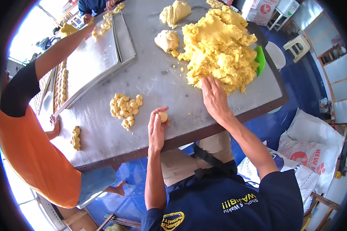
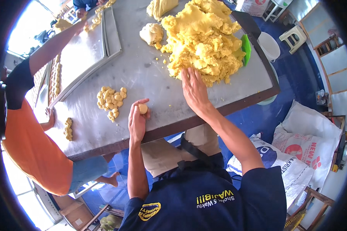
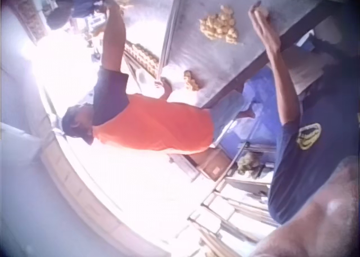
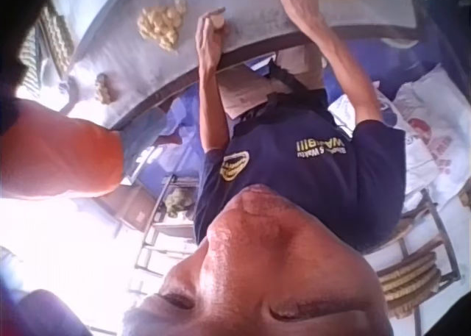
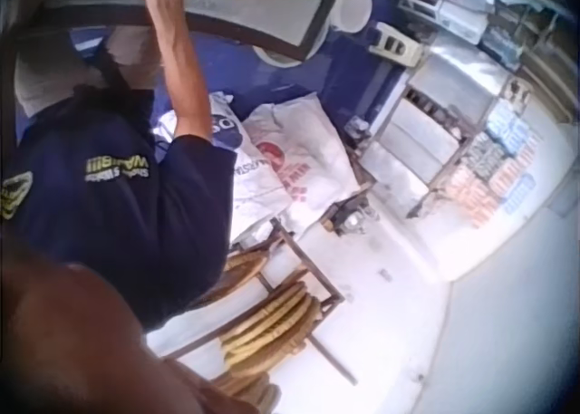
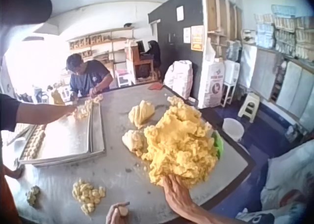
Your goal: The person dries their hands with a cloth, sits down at a table, and assembles pastries by hand by pinching portions of yellow filling and wrapping them in dough.
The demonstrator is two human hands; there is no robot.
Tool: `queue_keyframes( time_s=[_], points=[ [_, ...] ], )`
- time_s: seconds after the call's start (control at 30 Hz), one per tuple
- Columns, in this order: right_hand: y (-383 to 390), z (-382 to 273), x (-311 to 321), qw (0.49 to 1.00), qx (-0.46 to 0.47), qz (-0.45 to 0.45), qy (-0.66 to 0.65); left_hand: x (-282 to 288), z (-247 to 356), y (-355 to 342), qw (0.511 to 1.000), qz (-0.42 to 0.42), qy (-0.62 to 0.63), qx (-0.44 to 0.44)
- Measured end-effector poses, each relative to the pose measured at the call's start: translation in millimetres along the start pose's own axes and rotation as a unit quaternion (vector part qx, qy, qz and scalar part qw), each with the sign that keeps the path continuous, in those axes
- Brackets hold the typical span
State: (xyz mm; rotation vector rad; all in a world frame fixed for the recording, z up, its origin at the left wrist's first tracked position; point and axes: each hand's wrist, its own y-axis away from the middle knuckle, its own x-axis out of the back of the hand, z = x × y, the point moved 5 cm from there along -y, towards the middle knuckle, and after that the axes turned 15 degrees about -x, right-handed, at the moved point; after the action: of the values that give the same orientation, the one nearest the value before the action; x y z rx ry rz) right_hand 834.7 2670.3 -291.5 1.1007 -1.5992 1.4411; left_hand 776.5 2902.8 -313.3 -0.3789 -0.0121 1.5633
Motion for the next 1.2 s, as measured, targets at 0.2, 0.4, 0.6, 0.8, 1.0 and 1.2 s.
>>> queue_keyframes(
  time_s=[0.2, 0.4, 0.6, 0.8, 1.0, 1.2],
  points=[
    [35, -3, 17, 0.999, 0.011, -0.037, -0.032, 9, 14, 9, 0.982, -0.057, -0.179, 0.005],
    [61, 3, 21, 0.992, -0.011, -0.048, -0.119, -8, 37, 13, 0.825, -0.182, -0.504, -0.18],
    [27, 9, 48, 0.973, -0.065, -0.093, -0.201, 22, 41, 10, 0.832, -0.113, -0.529, -0.127],
    [15, 25, 36, 0.985, -0.026, -0.083, -0.148, 23, 58, -31, 0.848, -0.099, -0.52, -0.021],
    [17, 9, 39, 0.972, -0.034, -0.1, -0.209, 17, 31, -61, 0.71, -0.098, -0.673, -0.185],
    [34, 17, 54, 0.983, 0.002, -0.009, -0.183, 21, 56, -2, 0.716, -0.225, -0.631, -0.195]
  ],
)
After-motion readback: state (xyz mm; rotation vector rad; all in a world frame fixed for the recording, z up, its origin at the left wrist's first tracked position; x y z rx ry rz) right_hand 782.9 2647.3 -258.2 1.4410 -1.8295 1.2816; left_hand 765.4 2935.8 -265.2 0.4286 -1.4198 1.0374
